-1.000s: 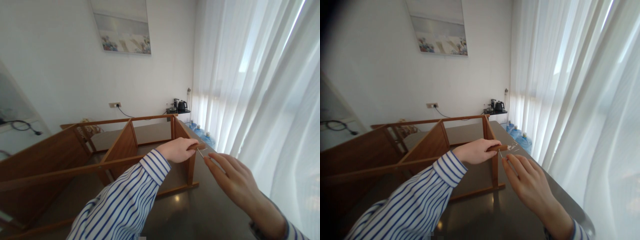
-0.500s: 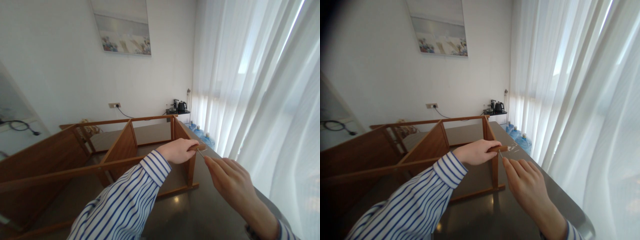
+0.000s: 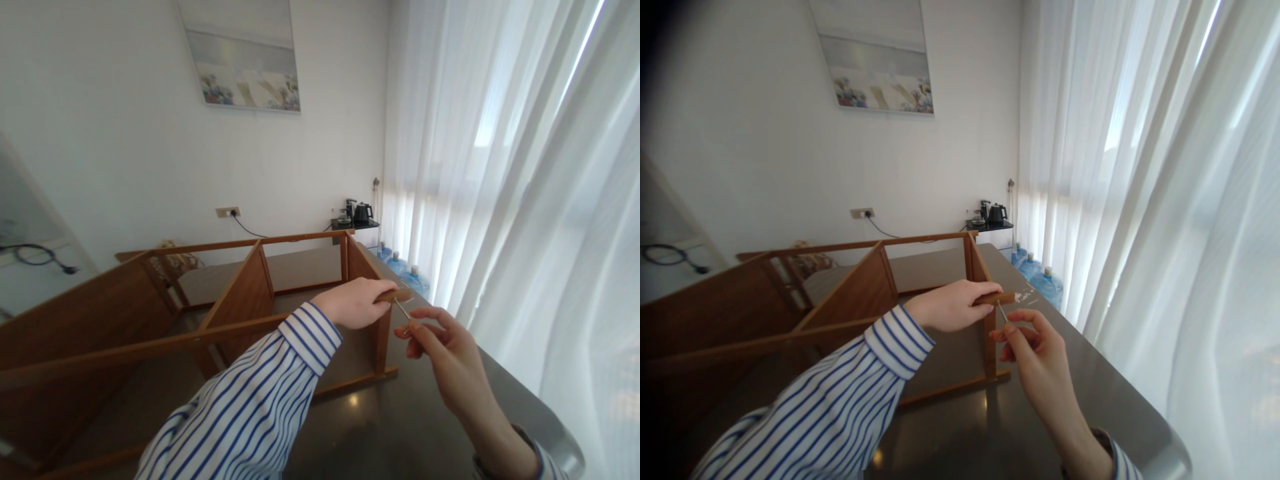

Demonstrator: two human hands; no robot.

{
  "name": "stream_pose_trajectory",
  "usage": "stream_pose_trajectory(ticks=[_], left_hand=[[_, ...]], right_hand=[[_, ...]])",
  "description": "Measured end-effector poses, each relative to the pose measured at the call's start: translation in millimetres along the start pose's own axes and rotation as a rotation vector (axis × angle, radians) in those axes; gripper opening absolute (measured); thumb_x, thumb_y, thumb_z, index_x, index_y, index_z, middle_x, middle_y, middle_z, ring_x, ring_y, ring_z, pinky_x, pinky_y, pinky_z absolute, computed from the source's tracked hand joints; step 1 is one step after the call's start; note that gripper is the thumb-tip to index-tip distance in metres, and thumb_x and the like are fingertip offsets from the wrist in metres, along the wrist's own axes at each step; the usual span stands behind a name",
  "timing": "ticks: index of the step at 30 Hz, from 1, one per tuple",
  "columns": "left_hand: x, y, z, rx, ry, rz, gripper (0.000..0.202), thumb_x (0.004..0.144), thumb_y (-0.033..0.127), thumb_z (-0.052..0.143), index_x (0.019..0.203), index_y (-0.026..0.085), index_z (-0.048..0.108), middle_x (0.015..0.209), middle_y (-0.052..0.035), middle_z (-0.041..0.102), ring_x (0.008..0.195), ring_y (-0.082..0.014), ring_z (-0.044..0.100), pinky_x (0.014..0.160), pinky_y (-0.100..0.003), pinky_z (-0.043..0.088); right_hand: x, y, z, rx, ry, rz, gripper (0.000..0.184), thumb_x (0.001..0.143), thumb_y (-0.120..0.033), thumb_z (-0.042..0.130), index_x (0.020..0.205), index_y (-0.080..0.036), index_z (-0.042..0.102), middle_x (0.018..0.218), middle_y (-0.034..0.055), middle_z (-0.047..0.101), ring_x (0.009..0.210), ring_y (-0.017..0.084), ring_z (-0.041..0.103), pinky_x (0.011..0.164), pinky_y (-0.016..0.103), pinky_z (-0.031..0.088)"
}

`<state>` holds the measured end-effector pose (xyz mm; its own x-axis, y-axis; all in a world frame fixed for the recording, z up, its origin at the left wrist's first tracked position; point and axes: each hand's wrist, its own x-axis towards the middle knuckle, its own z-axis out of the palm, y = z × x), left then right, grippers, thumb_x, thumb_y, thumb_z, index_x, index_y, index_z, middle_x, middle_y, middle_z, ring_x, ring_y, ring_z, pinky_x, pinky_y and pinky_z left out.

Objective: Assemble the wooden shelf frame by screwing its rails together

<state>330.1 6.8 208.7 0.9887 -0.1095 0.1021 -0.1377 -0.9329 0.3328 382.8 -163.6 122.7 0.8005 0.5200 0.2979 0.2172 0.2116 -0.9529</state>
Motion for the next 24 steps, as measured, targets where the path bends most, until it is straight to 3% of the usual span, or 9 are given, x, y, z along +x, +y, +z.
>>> stream_pose_trajectory(ticks=[4, 10, 14, 21, 24], left_hand=[[0.0, 0.7, -0.3, 0.017, 0.006, 0.0, 0.028, 0.088, 0.032, 0.042, 0.11, 0.024, 0.055, 0.096, -0.003, 0.065, 0.086, -0.0188, 0.061, 0.073, -0.026, 0.043], [0.3, 0.0, 0.3, 0.015, 0.002, -0.001, 0.029, 0.088, 0.032, 0.042, 0.114, 0.024, 0.054, 0.101, -0.0036, 0.065, 0.09, -0.0192, 0.061, 0.078, -0.027, 0.044], [0.4, -1.9, 1.1, 0.005, 0.001, -0.002, 0.03, 0.088, 0.032, 0.042, 0.114, 0.023, 0.053, 0.103, -0.004, 0.065, 0.092, -0.0193, 0.06, 0.079, -0.027, 0.044], [-0.6, -2.7, 0.7, -0.017, 0.005, 0.008, 0.025, 0.088, 0.032, 0.043, 0.107, 0.024, 0.055, 0.094, -0.0027, 0.065, 0.085, -0.0188, 0.061, 0.075, -0.027, 0.044], [-0.6, -2.8, 0.8, -0.022, 0.003, 0.007, 0.023, 0.087, 0.032, 0.043, 0.105, 0.024, 0.056, 0.092, -0.003, 0.065, 0.083, -0.0188, 0.061, 0.073, -0.027, 0.044]], right_hand=[[-0.3, 7.0, -3.3, -0.078, -0.015, -0.08, 0.029, 0.084, -0.043, 0.057, 0.099, -0.018, 0.056, 0.082, 0.0085, 0.072, 0.063, 0.017, 0.065, 0.059, 0.031, 0.053], [5.1, 3.5, -21.6, -0.685, -0.14, -0.541, 0.023, 0.09, -0.033, 0.05, 0.106, -0.022, 0.062, 0.094, 0.007, 0.071, 0.08, 0.019, 0.067, 0.069, 0.031, 0.055], [15.9, -5.1, -34.9, -0.925, -0.275, -0.837, 0.027, 0.091, -0.027, 0.05, 0.117, -0.021, 0.058, 0.097, 0.0076, 0.07, 0.087, 0.02, 0.066, 0.075, 0.033, 0.055], [29.8, -23.4, -41.4, -1.231, -0.295, -1.158, 0.028, 0.088, -0.03, 0.057, 0.113, -0.018, 0.06, 0.105, 0.0096, 0.069, 0.092, 0.022, 0.064, 0.077, 0.036, 0.052], [29.9, -27.8, -40.6, -1.285, -0.303, -1.231, 0.025, 0.088, -0.028, 0.057, 0.112, -0.019, 0.062, 0.102, 0.0096, 0.069, 0.093, 0.022, 0.064, 0.076, 0.036, 0.051]])
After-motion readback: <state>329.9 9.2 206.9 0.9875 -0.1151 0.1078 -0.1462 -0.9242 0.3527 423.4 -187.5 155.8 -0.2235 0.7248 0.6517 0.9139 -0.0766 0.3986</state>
